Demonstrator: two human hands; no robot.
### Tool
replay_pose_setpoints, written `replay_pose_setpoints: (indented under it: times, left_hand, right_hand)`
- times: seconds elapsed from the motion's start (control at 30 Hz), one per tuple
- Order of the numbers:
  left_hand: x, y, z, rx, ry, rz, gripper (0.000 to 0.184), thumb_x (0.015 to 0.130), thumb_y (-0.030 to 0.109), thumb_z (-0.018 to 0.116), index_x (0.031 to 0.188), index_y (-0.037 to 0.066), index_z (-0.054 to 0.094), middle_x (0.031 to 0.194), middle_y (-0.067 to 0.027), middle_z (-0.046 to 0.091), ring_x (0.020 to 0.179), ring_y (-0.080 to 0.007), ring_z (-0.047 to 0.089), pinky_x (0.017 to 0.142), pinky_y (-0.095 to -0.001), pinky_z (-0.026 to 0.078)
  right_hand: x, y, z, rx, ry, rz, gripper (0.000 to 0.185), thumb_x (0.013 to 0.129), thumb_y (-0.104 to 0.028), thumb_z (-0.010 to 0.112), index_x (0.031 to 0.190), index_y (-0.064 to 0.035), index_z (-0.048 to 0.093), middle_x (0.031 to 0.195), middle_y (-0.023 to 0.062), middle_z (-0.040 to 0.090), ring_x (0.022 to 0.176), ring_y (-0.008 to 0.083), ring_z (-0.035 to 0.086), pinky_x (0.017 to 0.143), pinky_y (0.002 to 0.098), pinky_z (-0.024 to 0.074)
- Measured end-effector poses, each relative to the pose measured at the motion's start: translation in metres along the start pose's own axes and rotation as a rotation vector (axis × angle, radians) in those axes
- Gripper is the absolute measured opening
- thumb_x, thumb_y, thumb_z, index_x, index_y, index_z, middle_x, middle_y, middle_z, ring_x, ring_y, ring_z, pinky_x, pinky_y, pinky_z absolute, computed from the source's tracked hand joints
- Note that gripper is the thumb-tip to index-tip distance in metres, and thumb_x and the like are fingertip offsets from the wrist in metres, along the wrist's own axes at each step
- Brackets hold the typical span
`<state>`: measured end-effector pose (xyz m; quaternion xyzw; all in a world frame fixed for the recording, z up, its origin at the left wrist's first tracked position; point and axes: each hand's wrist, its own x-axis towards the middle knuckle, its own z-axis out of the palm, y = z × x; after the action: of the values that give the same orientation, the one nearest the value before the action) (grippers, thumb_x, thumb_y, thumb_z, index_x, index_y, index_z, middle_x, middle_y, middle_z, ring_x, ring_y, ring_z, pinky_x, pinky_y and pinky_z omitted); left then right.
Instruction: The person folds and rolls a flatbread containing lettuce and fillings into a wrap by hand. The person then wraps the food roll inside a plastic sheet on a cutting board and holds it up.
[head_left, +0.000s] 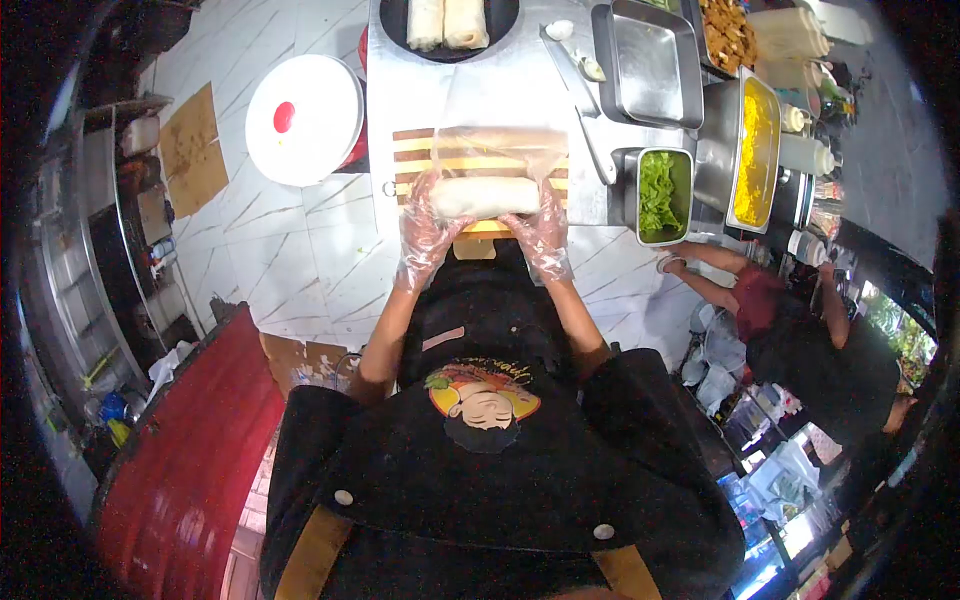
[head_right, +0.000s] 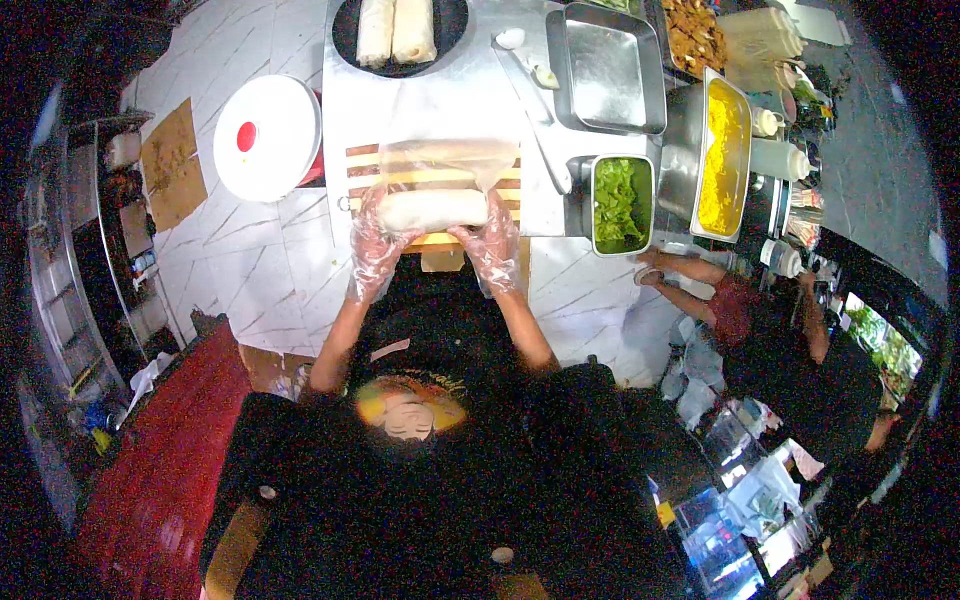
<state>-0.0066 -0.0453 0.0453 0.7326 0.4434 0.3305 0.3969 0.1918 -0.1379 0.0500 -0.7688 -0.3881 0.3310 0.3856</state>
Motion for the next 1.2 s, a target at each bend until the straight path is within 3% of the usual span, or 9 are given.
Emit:
replay_pose_setpoints:
  times: [0.13, 0.23, 0.37, 0.5, 0.6, 0.77, 0.87, 1.07, 1.2]
  left_hand:
    - [0.0, 0.015, -0.004, -0.242, -0.012, -0.233, 0.081, 0.078, 0.025, 0.085, 0.141, -0.001, 0.042, 0.129, -0.0184, 0.056, 0.118, -0.0269, 0.056, 0.101, -0.0383, 0.047]
    - [0.006, 0.02, -0.004, -0.441, 0.133, -0.342, 0.053, 0.094, 0.021, 0.069, 0.137, -0.001, 0.046, 0.124, -0.0131, 0.059, 0.112, -0.0198, 0.057, 0.096, -0.034, 0.047]
    - [0.024, 0.02, -0.018, -0.236, 0.044, -0.483, 0.037, 0.099, 0.025, 0.06, 0.126, -0.001, 0.054, 0.106, -0.0082, 0.066, 0.095, -0.0153, 0.06, 0.084, -0.0318, 0.048]
    - [0.038, 0.021, -0.007, 0.043, 0.108, -0.437, 0.03, 0.097, 0.02, 0.064, 0.118, 0.001, 0.057, 0.094, -0.0086, 0.065, 0.083, -0.0175, 0.06, 0.077, -0.0318, 0.049]
    - [0.032, -0.005, 0.006, -0.141, 0.117, -0.416, 0.026, 0.096, 0.018, 0.065, 0.114, 0.003, 0.057, 0.091, -0.0075, 0.062, 0.082, -0.0164, 0.059, 0.075, -0.0308, 0.048]
    - [0.022, 0.003, 0.014, -0.442, 0.215, -0.404, 0.026, 0.096, 0.012, 0.067, 0.118, 0.004, 0.055, 0.099, -0.0005, 0.059, 0.088, -0.0112, 0.056, 0.08, -0.0259, 0.048]
    - [0.023, 0.009, 0.018, -0.346, 0.316, -0.38, 0.033, 0.093, 0.012, 0.069, 0.12, 0.003, 0.053, 0.101, -0.0019, 0.057, 0.09, -0.0129, 0.054, 0.083, -0.0258, 0.046]
    - [0.009, 0.028, 0.008, -0.22, 0.348, -0.533, 0.035, 0.094, 0.013, 0.068, 0.123, 0.0, 0.051, 0.109, -0.009, 0.058, 0.1, -0.017, 0.055, 0.089, -0.0309, 0.046]
    - [-0.001, 0.016, 0.003, -0.614, 0.332, -0.521, 0.038, 0.094, 0.009, 0.066, 0.128, 0.0, 0.05, 0.117, -0.0106, 0.058, 0.103, -0.0159, 0.056, 0.092, -0.0313, 0.048]
  right_hand:
    - [-0.008, -0.013, -0.004, -0.005, 0.044, -0.066, 0.088, 0.074, -0.018, 0.085, 0.146, 0.0009, 0.038, 0.126, 0.0176, 0.06, 0.12, 0.029, 0.056, 0.101, 0.0389, 0.0471]
    - [-0.005, -0.013, 0.015, 0.476, 0.246, -0.1, 0.054, 0.09, -0.014, 0.072, 0.137, 0.0003, 0.049, 0.121, 0.008, 0.06, 0.103, 0.0178, 0.061, 0.084, 0.0352, 0.0554]
    - [-0.002, -0.001, 0.014, 0.489, 0.256, 0.277, 0.024, 0.101, -0.012, 0.057, 0.123, -0.0034, 0.059, 0.108, 0.0025, 0.064, 0.09, 0.0058, 0.058, 0.06, 0.0222, 0.0509]
    - [0.012, -0.013, 0.01, 0.398, 0.275, 0.333, 0.017, 0.101, -0.017, 0.057, 0.107, -0.0013, 0.058, 0.093, 0.0031, 0.06, 0.082, 0.0108, 0.054, 0.074, 0.0287, 0.047]
    - [0.02, -0.022, 0.014, 0.394, 0.368, 0.189, 0.021, 0.102, -0.02, 0.056, 0.109, -0.0009, 0.058, 0.097, 0.0067, 0.062, 0.087, 0.014, 0.055, 0.079, 0.0312, 0.047]
    - [0.015, -0.029, 0.01, 0.063, 0.236, 0.092, 0.048, 0.096, -0.021, 0.062, 0.134, 0.0043, 0.049, 0.123, 0.0263, 0.058, 0.116, 0.038, 0.056, 0.102, 0.0455, 0.0417]
    - [0.006, -0.028, 0.016, -0.139, 0.257, -0.01, 0.056, 0.093, -0.023, 0.066, 0.136, 0.0079, 0.046, 0.131, 0.0282, 0.054, 0.124, 0.0406, 0.051, 0.108, 0.0445, 0.0393]
    - [-0.001, -0.014, 0.026, 0.362, 0.296, 0.012, 0.075, 0.081, 0.004, 0.074, 0.145, 0.0018, 0.035, 0.136, 0.0164, 0.051, 0.122, 0.0241, 0.053, 0.102, 0.0349, 0.0473]
    - [-0.011, -0.026, 0.017, 0.613, 0.17, 0.177, 0.084, 0.083, 0.005, 0.071, 0.151, 0.0032, 0.022, 0.141, 0.0223, 0.043, 0.131, 0.0306, 0.046, 0.113, 0.0401, 0.0388]
